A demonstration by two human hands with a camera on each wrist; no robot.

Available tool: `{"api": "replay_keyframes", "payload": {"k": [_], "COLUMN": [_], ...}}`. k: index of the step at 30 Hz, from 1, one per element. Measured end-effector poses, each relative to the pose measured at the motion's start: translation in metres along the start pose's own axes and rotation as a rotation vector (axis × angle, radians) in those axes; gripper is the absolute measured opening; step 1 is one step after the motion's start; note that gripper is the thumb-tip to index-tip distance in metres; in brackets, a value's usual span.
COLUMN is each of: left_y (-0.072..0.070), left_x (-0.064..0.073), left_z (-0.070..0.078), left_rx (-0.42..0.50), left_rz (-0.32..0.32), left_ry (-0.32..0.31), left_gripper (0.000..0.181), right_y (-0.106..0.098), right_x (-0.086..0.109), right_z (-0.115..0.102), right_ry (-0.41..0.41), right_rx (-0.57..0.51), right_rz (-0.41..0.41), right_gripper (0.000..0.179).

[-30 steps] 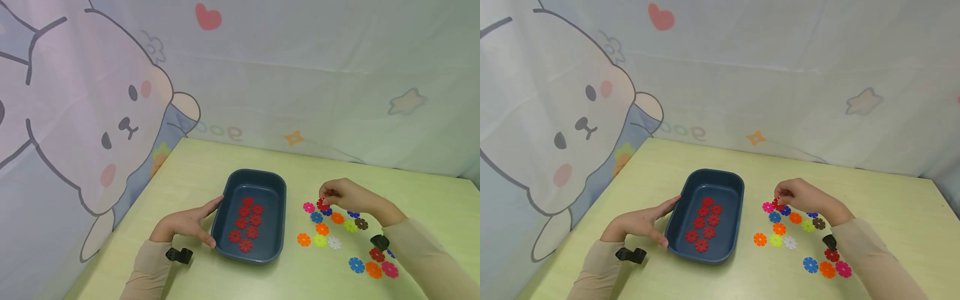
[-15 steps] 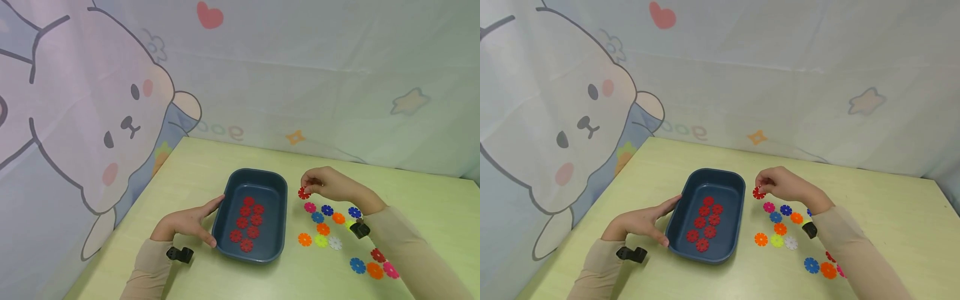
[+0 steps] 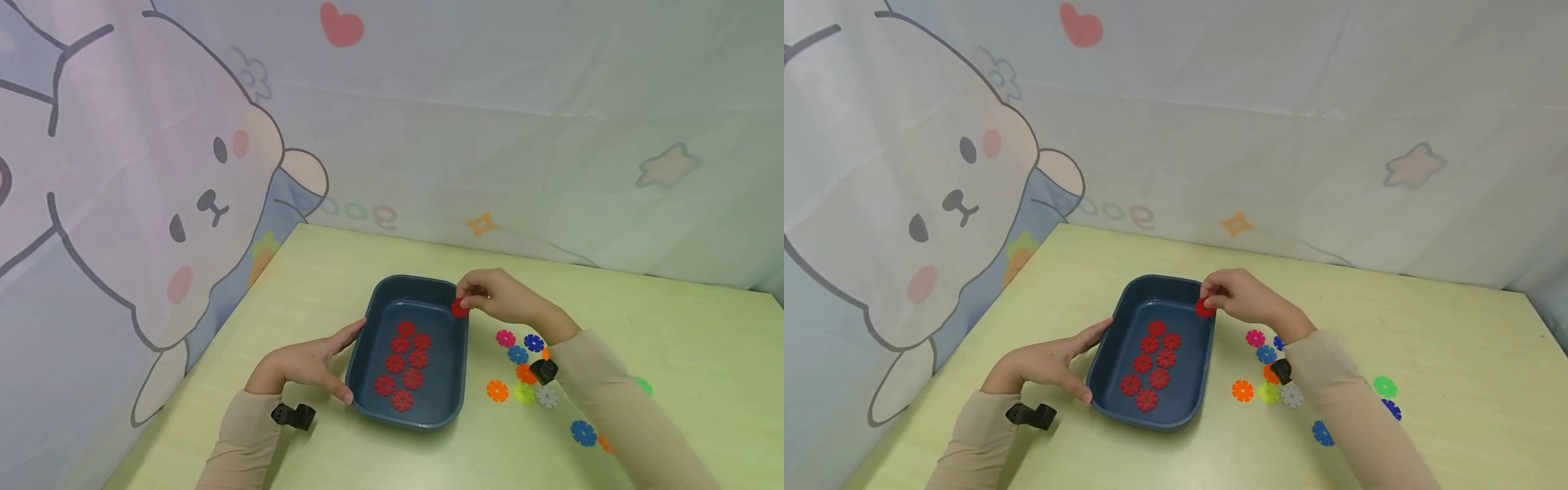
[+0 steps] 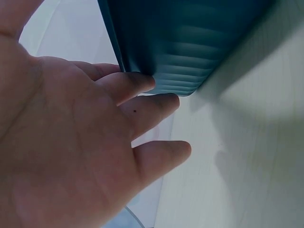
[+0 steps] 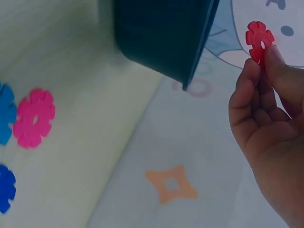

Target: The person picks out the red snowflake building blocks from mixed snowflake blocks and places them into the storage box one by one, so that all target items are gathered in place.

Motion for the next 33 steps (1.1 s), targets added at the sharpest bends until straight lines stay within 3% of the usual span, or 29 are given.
{"api": "replay_keyframes", "payload": {"k": [13, 21, 33], "left_y": [-0.002, -0.001, 0.000], "left_x": [0.001, 0.001, 0.000], "left_z": [0.001, -0.001, -0.001], "left_rx": [-0.007, 0.003, 0.008], "left_rz": [0.007, 0.005, -0.004], "left_ry": [-0.011, -0.012, -0.010], "left_gripper": [0.126, 0.126, 0.127], "right_y": [0.025, 0.040, 0.059], "right_x": [-0.032, -0.049, -0.064], "right_z": [0.001, 0.005, 0.016], "right_ry": [-0.027, -0.015, 0.053], "right_rx": [0.031, 0.087, 0.117], "right_rz": [-0.002, -0.044, -0.109], "right_gripper": [0.006, 0.005, 0.015]}}
Point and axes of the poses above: each hand's wrist, its own x-axis away from the middle knuckle, its own y-axis out of the palm, z = x × y, the point moved 8 cm from there along -x, towards the middle knuckle, and after that the axes turned 2 degrees about -x, right-handed, at the moved point
